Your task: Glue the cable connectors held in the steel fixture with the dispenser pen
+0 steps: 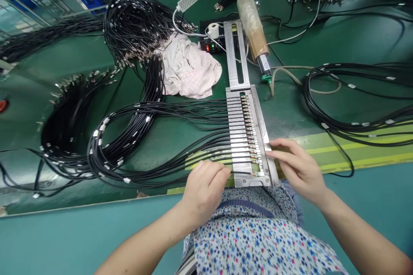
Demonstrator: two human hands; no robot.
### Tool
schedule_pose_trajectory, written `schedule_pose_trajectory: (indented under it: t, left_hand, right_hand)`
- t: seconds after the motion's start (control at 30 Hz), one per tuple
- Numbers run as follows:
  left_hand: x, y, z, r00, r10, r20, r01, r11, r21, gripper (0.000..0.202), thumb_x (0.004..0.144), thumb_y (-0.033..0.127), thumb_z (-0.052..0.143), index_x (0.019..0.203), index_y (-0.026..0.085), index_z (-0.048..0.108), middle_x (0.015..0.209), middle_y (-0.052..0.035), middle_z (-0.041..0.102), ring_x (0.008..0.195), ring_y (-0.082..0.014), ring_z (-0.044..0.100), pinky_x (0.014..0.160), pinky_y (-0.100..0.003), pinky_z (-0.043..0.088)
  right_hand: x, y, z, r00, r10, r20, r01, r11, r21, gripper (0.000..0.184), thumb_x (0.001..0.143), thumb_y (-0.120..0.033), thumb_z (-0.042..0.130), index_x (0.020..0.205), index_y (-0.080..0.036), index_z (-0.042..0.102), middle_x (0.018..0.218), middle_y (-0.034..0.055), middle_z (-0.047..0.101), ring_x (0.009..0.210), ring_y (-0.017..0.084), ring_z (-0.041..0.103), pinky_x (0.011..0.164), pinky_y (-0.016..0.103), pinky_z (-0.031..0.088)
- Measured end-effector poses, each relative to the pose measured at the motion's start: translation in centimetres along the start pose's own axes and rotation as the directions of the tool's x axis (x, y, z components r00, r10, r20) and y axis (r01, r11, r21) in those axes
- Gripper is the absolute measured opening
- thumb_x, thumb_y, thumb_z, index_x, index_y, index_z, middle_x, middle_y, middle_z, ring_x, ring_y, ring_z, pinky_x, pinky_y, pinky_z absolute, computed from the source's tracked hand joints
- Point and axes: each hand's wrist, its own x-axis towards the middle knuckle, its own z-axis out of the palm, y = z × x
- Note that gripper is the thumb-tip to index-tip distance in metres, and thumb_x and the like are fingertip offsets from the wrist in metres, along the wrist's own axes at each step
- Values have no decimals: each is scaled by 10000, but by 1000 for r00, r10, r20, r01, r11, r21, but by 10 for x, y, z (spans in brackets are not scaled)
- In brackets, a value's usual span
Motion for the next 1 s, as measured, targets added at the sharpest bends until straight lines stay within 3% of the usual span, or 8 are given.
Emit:
schedule_pose_trajectory:
  t: [0.13,0.37,0.53,0.73,1.0]
  left_hand:
    - [19,1,8,995,17,100,-25,996,85,204,875,61,410,772,147,563,717,-37,582,635,-154,441,592,-296,310]
    - [17,-3,9,970,34,239,-60,993,103,276,889,66,361,717,154,559,687,-25,532,630,-154,402,593,-298,282]
    - [26,-1,8,963,47,266,-81,989,120,263,852,37,372,672,152,526,674,-30,503,627,-159,387,596,-301,284]
    - [32,1,4,952,79,296,-126,982,143,231,810,27,384,655,162,488,664,-26,462,618,-161,368,585,-306,276]
    - [28,-5,10,939,124,321,-164,981,100,203,862,89,380,746,149,535,717,-33,474,663,-163,390,600,-316,291]
  right_hand:
    - [-2,-1,-3,1000,-8,-2,8,1000,-4,374,822,-12,419,1053,-223,624,1133,103,538,1073,208,538,855,381,499]
    - [-6,0,-9,1000,-8,17,8,999,-41,375,818,-6,404,1040,-216,621,1128,107,547,1073,205,541,846,374,500]
    - [-1,-4,-9,992,-93,90,98,994,-52,388,805,4,396,1060,-213,591,1113,104,554,1070,218,523,855,417,483]
    - [6,-13,0,928,-225,295,281,946,-160,421,739,42,384,1040,-168,588,1110,113,574,1112,272,459,891,511,414]
    - [10,-15,8,901,-255,350,348,907,-236,453,748,32,360,1055,-189,609,1119,103,605,1127,278,456,925,549,360]
